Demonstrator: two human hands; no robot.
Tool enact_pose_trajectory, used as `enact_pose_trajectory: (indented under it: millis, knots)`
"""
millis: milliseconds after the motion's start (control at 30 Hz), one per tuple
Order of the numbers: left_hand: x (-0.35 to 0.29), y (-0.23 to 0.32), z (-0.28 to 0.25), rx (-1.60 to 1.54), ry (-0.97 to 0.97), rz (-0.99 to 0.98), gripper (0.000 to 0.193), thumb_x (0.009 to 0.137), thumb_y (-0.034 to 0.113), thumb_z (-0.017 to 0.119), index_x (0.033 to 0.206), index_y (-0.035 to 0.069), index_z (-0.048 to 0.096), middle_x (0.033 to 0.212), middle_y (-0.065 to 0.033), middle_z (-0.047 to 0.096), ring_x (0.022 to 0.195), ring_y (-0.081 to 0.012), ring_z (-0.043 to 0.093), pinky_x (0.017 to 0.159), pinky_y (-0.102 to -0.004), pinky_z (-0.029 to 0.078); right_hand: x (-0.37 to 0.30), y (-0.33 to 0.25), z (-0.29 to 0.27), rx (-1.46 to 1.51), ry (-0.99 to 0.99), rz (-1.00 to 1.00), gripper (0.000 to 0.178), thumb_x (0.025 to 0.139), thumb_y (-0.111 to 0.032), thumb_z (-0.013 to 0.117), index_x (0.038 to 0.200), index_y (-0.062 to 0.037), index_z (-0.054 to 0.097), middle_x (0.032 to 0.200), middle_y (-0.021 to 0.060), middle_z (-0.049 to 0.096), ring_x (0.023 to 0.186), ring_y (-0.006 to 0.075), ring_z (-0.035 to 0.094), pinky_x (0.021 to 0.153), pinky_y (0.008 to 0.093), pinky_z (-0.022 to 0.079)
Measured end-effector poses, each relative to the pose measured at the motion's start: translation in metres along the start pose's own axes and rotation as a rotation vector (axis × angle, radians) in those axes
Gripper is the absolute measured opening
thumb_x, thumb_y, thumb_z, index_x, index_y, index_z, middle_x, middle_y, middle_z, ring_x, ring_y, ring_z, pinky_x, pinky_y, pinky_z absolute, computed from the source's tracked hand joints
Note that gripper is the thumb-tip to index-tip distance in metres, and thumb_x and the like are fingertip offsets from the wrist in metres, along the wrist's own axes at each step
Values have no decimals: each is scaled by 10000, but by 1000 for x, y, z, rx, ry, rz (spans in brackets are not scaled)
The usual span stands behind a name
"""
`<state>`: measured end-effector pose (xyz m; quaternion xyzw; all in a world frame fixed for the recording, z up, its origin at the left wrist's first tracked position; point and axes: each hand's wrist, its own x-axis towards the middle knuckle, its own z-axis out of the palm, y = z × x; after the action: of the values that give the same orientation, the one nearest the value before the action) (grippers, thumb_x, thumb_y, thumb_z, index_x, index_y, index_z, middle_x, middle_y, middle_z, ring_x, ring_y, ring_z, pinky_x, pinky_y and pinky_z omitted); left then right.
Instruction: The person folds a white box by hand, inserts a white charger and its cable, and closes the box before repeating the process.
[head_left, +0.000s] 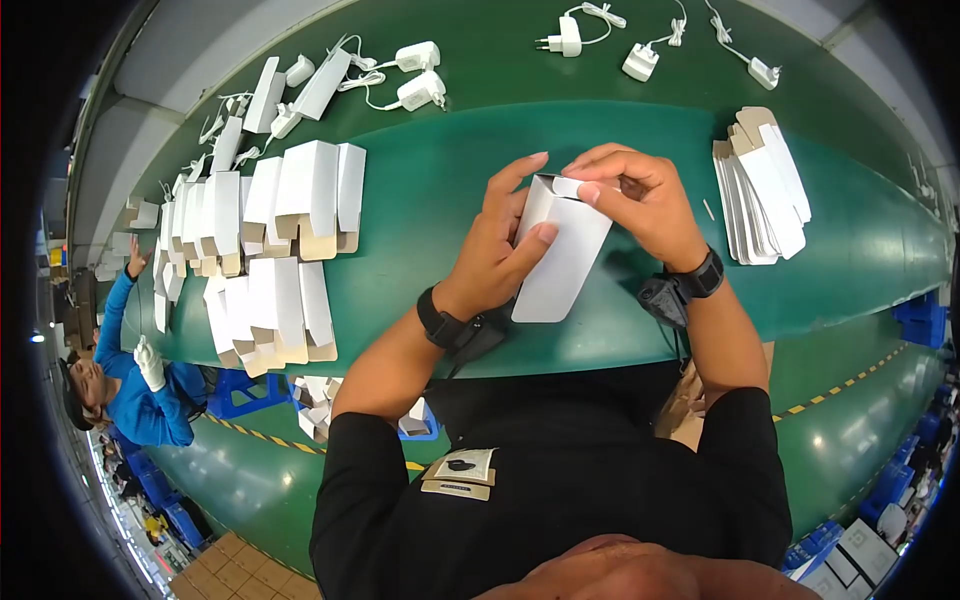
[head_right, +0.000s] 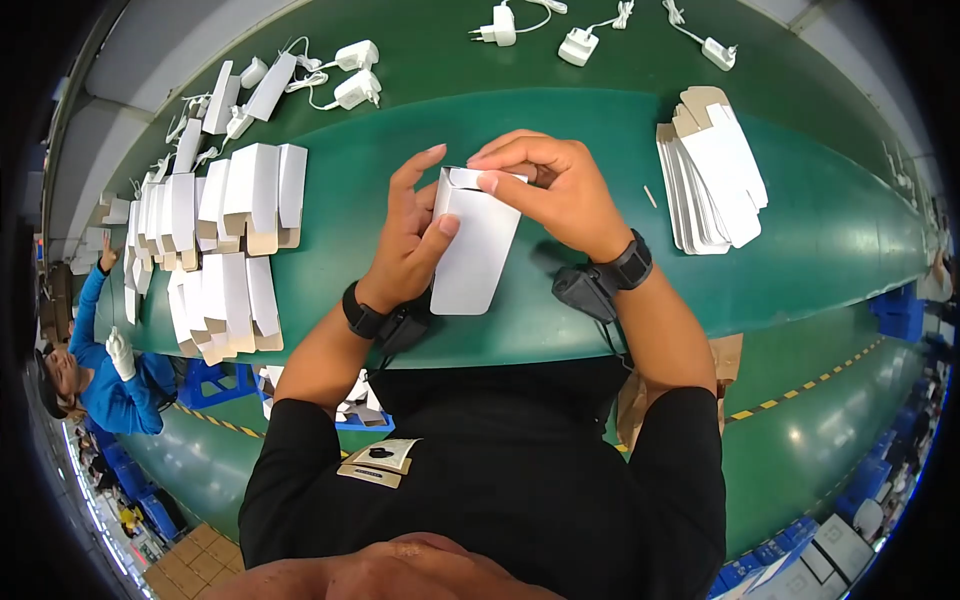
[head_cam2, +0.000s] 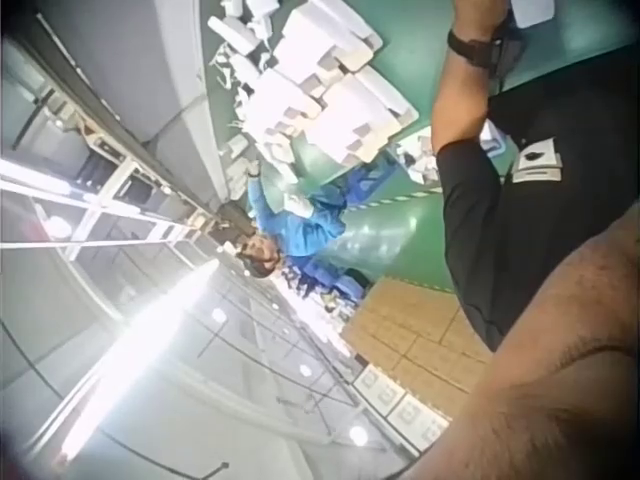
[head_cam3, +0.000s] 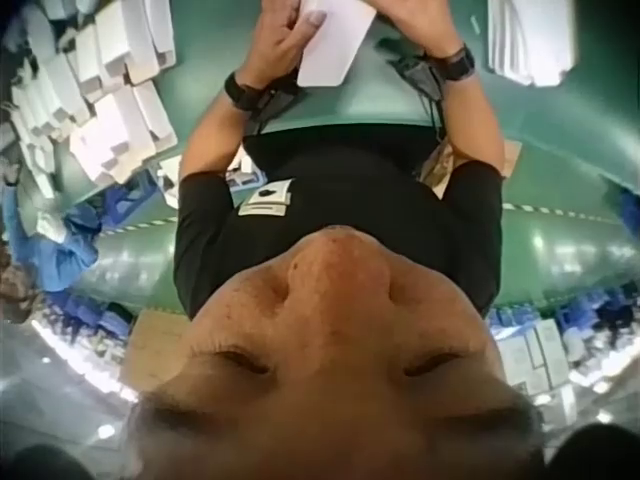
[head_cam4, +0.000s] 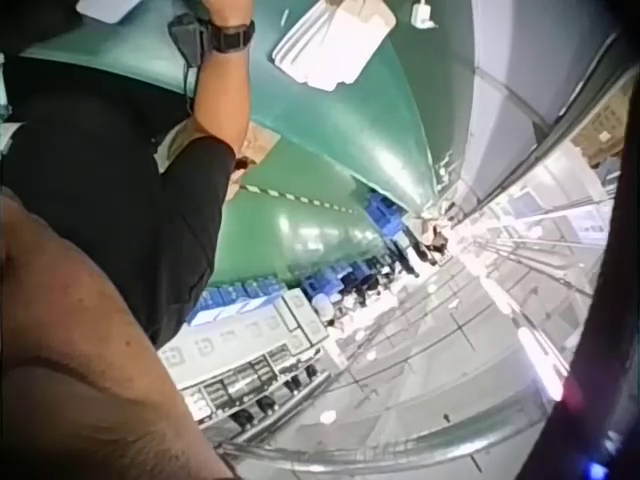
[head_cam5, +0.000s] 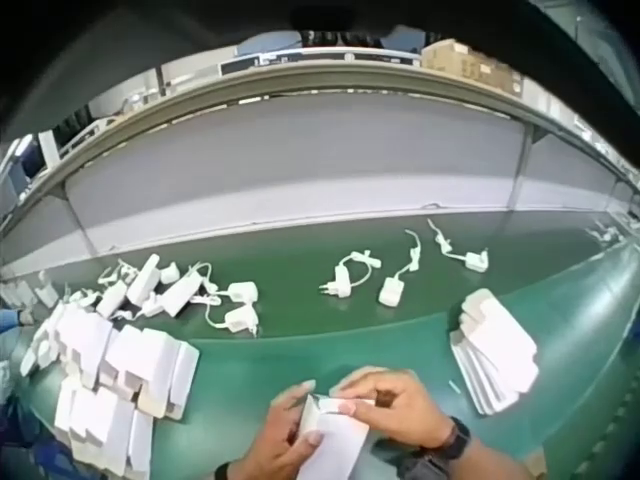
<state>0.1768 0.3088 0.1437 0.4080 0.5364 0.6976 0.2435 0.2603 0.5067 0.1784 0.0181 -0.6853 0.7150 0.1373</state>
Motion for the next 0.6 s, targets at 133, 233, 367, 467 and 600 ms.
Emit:
enact_pose_trajectory:
  millis: [133,233,367,467,600]
  knots:
    - [3,1,-3,-29,-42,-79,529,1043,152,503,1526,82,299,1168,-126,640,978,-147,629,852,-300,512,0,1,-2,-20,-13,58,131,939,-52,676,1036,29,710,1116,132,687,1020,178,653,888,315,530]
    - [5,5,0,-52,-35,-78,493,1052,166,489,1507,86,317,1163,-123,643,975,-142,628,842,-292,511,-1,1,-3,-24,6,66,128,938,-59,676,1029,25,710,1131,137,687,1032,182,653,895,321,528]
    - [8,1,-3,-32,-42,-30,445,1061,181,475,1474,91,335,1145,-120,645,952,-133,623,830,-287,509,6,0,-9,44,-60,116,172,948,-59,659,1088,25,712,1204,165,685,1083,198,651,912,325,525]
    - [7,-1,-6,-61,-24,-11,421,1063,189,472,1453,96,342,1128,-117,644,935,-132,620,825,-287,508,3,-7,-3,-68,-176,-7,230,968,-52,631,1175,26,697,1270,186,672,1120,209,648,928,318,523]
    - [6,0,-13,-144,36,-78,420,1064,208,477,1445,107,332,1107,-111,641,919,-139,618,818,-289,509,4,1,11,-23,-143,5,272,990,-73,609,1236,22,678,1289,192,667,1152,198,636,940,311,519]
